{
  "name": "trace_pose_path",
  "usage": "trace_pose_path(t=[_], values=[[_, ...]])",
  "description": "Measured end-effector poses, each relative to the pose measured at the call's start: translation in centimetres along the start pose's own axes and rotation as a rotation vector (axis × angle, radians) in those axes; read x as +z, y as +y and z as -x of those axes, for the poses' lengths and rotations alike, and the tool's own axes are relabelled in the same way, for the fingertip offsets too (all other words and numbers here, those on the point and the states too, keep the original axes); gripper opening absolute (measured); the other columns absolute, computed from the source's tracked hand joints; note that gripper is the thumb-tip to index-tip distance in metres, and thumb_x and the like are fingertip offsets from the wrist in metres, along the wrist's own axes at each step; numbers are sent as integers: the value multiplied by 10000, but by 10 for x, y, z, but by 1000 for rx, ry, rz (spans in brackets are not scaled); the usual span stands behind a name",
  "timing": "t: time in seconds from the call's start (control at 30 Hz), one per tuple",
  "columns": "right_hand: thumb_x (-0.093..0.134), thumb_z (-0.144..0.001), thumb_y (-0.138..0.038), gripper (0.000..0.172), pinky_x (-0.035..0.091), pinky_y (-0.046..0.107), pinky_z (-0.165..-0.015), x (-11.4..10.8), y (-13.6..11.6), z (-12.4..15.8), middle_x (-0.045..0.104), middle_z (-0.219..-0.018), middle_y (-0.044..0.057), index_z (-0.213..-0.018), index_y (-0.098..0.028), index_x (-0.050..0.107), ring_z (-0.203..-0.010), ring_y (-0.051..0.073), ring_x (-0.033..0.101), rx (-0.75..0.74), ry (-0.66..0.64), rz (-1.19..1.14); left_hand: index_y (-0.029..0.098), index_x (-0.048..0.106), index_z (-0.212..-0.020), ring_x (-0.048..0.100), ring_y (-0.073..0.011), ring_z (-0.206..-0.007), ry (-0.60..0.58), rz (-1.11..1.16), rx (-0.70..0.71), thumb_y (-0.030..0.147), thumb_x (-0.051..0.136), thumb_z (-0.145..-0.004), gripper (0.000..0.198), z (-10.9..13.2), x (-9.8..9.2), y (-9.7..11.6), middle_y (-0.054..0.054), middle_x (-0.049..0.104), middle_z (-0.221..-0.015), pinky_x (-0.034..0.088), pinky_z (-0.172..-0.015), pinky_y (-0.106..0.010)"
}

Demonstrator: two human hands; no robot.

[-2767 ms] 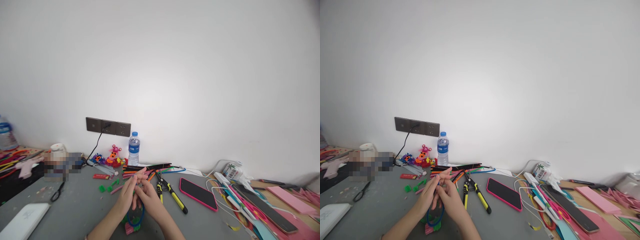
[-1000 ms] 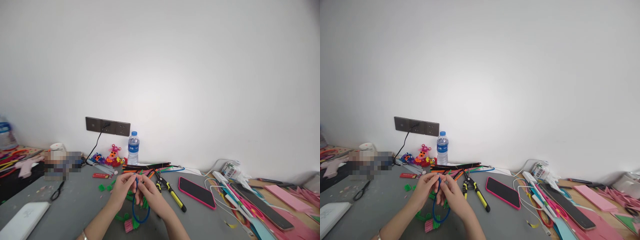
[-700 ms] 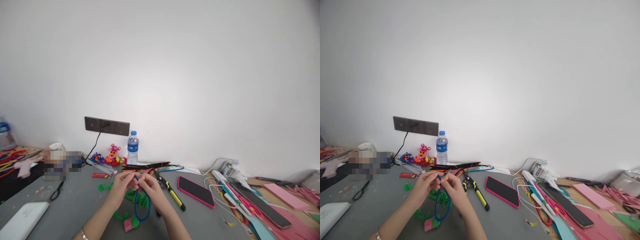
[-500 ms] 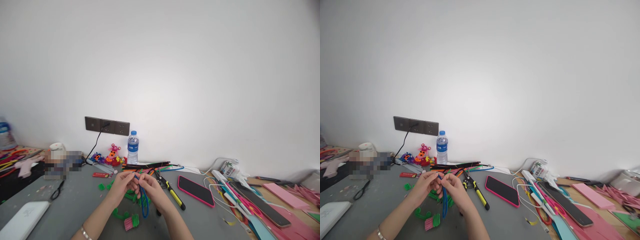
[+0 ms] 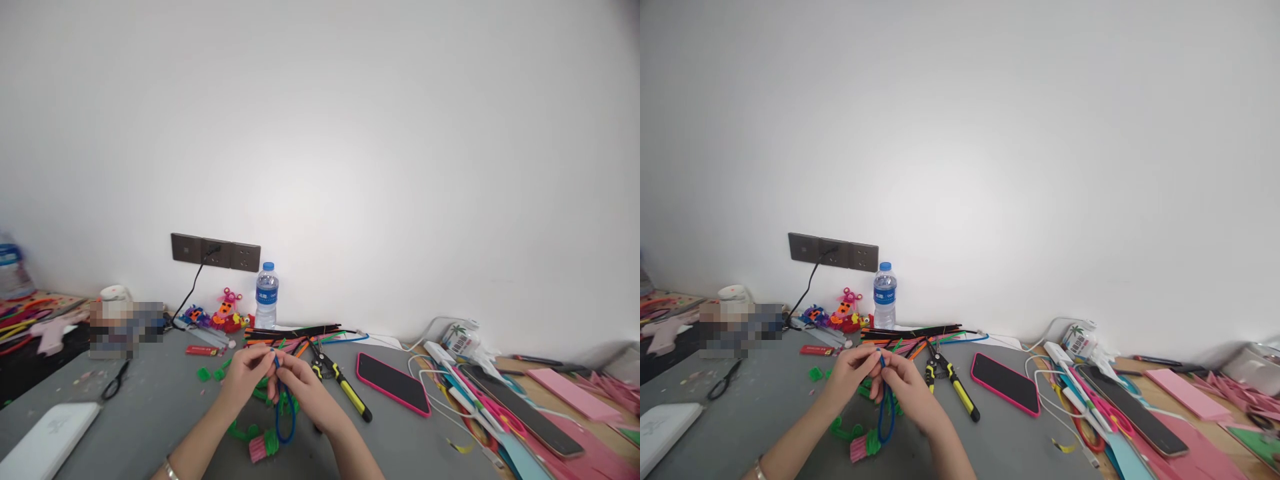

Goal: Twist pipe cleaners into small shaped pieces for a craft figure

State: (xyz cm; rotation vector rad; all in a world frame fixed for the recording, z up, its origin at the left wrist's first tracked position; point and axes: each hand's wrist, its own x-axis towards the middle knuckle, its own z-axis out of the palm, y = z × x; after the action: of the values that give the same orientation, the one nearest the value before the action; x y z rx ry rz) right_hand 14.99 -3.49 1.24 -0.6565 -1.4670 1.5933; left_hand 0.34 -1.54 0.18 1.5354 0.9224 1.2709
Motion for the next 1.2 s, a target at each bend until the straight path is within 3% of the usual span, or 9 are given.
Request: trace_pose_path(t=[0.2,0.53,0.63,0.87,0.97,1.1,1.2], values=[[453,-888,-520,440,340,220,-533,-2,3,1,495,-500,-32,-659,-162,567,-478,100,427,57,-14,96,148,758,-779,395,-113,-483,168,94,-89,463,652,-744,334,-3,-2,-8,35,437,-483,307,-477,-215],[458,-889,-504,401,327,229,-566,-11,5,5,521,-523,-28,-652,-181,472,-484,97,428,160,-115,-3,138,728,-795,278,-83,-465,303,364,-170,496,706,-687,374,-11,-12,-13,91,295,-472,248,-470,-216],[480,-877,-508,395,315,225,-541,-13,7,5,466,-515,-46,-647,-187,453,-477,93,391,179,-119,-28,118,723,-829,249,-70,-451,337,419,-180,476,722,-681,387,-13,-16,-14,107,259,-468,238,-463,-210],[545,-833,-534,421,234,206,-489,-15,2,6,323,-539,-83,-627,-195,403,-476,71,225,244,-96,-62,126,672,-749,301,-56,-457,393,641,-214,405,812,-606,343,-18,-19,-14,111,312,-470,303,-451,-184],[538,-836,-540,424,242,203,-489,-15,-1,8,319,-563,-81,-628,-195,404,-476,67,221,240,-81,-40,141,617,-663,330,-48,-455,409,784,-239,351,831,-599,307,-20,-17,-12,104,356,-488,336,-437,-173],[527,-847,-527,407,328,209,-514,-14,-3,10,329,-527,-84,-629,-203,410,-456,71,251,267,-127,-10,136,642,-752,382,-41,-463,414,898,-236,283,811,-648,247,-20,-14,-10,94,412,-530,368,-422,-162],[517,-861,-528,445,304,215,-483,-15,-3,9,306,-466,-91,-582,-207,385,-424,72,228,209,-121,-56,137,649,-764,436,-47,-485,404,934,-226,258,806,-659,224,-19,-16,-8,83,455,-548,411,-441,-165]])
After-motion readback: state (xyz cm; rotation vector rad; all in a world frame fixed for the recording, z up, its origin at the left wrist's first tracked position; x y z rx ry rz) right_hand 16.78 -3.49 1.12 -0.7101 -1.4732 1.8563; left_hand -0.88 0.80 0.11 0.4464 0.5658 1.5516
